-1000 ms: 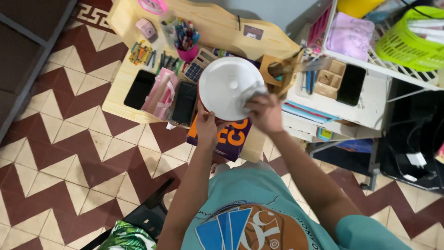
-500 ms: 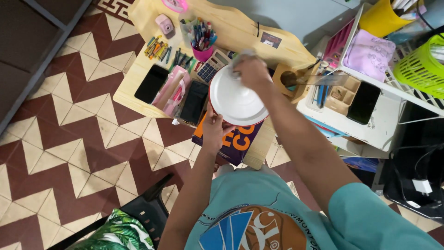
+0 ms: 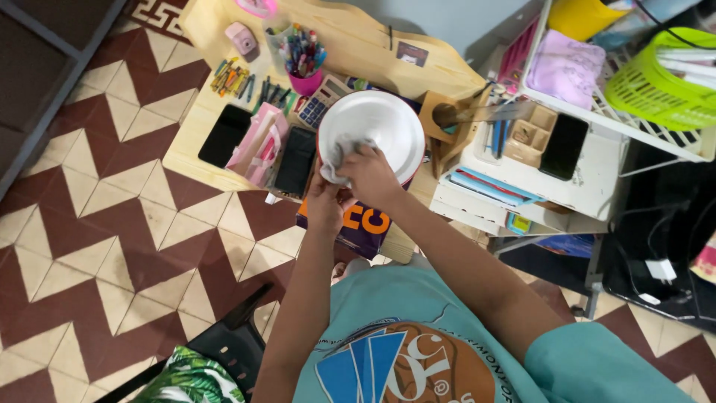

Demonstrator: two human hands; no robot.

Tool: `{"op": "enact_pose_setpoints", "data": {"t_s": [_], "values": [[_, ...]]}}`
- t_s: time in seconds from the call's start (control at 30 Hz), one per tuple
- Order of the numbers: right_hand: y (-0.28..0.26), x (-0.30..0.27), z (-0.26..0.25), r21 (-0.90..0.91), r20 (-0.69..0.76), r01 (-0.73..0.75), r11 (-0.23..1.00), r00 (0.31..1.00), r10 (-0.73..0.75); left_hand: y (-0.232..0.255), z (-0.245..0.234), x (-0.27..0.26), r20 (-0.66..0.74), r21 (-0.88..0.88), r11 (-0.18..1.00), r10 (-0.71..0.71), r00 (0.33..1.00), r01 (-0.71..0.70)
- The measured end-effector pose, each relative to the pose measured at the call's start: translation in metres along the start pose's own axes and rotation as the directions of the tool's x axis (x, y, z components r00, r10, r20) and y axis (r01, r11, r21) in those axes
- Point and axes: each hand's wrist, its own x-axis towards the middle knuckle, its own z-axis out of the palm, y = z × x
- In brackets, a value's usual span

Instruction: Retrieve a bowl, organize various items inside it with others, clean the bowl with a cloth, and return it to the shelf.

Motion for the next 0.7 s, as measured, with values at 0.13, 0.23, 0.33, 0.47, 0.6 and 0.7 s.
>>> {"op": "enact_pose_setpoints", "data": {"t_s": [0.13,0.23,0.33,0.47,0.6,0.7], "values": [[0.021,-0.045,-0.005,0.202,-0.155,0.032,0.979,0.988,0.0,-0.014,-0.012,0.013,0.022,-0.012,0.997,0.081,0.996,-0.081],[0.062,-0.068,0.004,0.089,-0.215,-0.004,0.996,0.976,0.023,0.017,0.018,-0.02,0.106,0.017,0.998,0.056,0.993,-0.059],[0.107,-0.056,-0.007,0.252,-0.151,-0.133,0.958,0.973,0.175,0.014,0.014,-0.013,0.028,0.201,0.977,0.06,0.998,-0.065],[0.105,-0.05,-0.034,0.06,-0.228,-0.272,0.96,0.933,0.278,0.017,0.02,-0.018,0.072,0.162,0.983,0.074,0.995,-0.085],[0.083,-0.059,-0.007,0.212,-0.341,-0.329,0.92,0.857,0.386,0.018,0.021,-0.017,0.001,0.196,0.98,0.04,0.999,-0.039],[0.056,-0.071,0.01,0.273,-0.393,-0.333,0.902,0.817,0.421,0.015,0.021,-0.016,-0.015,0.193,0.981,0.041,0.999,-0.037]]}}
